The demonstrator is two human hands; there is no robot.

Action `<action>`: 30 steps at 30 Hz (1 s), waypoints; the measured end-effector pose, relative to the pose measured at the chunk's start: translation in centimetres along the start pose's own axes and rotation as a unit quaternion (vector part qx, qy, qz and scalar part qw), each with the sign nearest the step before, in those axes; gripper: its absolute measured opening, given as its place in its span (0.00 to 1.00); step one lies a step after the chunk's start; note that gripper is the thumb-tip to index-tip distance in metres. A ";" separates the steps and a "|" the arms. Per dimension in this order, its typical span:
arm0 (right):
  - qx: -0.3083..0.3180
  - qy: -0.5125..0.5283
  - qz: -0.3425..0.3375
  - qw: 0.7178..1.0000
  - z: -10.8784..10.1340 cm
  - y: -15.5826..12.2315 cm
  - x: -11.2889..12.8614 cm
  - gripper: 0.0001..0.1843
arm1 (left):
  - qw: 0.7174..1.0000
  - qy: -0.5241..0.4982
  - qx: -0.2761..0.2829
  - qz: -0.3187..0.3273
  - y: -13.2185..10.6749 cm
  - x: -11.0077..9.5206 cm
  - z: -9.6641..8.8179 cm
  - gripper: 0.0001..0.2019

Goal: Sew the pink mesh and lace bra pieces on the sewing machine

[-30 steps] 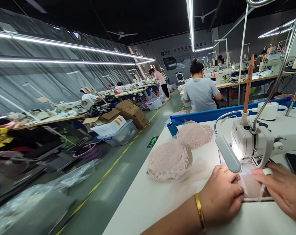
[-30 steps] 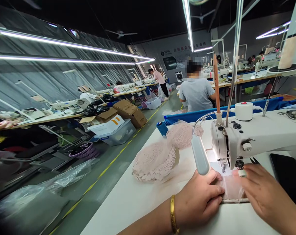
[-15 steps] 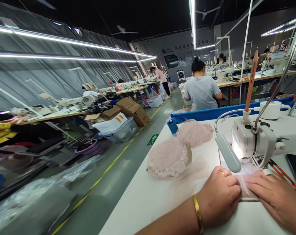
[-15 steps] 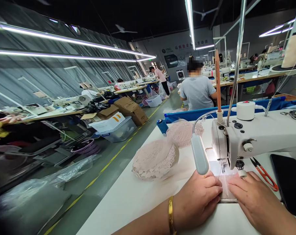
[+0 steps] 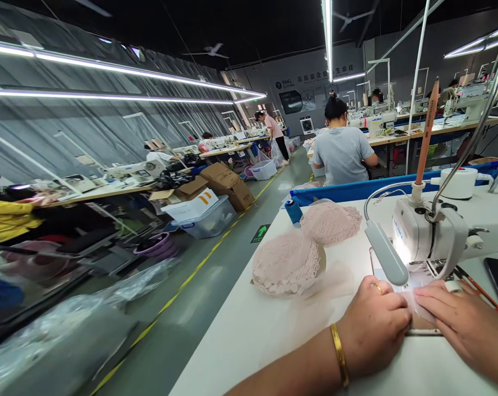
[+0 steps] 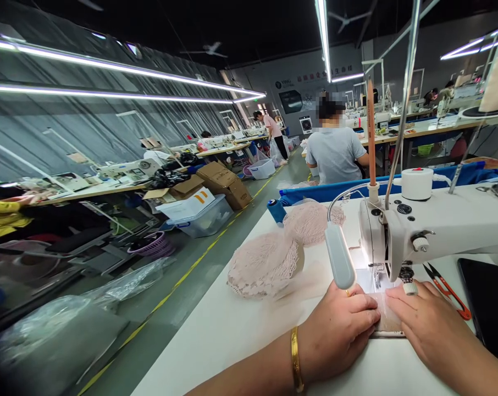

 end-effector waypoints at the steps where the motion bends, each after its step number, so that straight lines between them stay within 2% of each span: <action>1: 0.005 0.001 0.011 1.000 0.2 0.0 -0.2 0.22 | 1.000 -0.005 -0.002 -0.004 0.1 0.2 0.0 0.05; 7: 0.020 0.016 0.058 0.998 1.6 -0.5 -1.4 0.26 | 1.000 -0.009 0.001 -0.029 0.8 1.5 -0.1 0.04; 17: -0.034 0.014 0.002 0.999 -0.7 0.3 0.4 0.23 | 0.999 -0.012 0.000 -0.046 0.9 2.3 -0.1 0.06; 24: 0.010 0.028 0.045 0.999 1.9 -0.2 -1.3 0.26 | 0.996 -0.004 -0.004 -0.086 1.3 3.3 0.0 0.05; 27: 0.023 0.032 0.063 0.997 2.6 -0.4 -1.9 0.27 | 0.990 -0.031 -0.020 -0.135 1.9 5.1 -0.4 0.05; 30: 0.020 0.032 0.074 0.997 2.6 -0.4 -2.1 0.26 | 0.982 -0.039 -0.042 -0.182 3.4 7.7 -0.6 0.05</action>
Point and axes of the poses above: each hand's wrist, its own y-axis towards the middle knuckle, its own z-axis out of the palm, x = y × z, the point moved 10 cm from there along y, towards the middle knuckle, and after that the axes turned 4 degrees about -z, right-handed, at the moved point
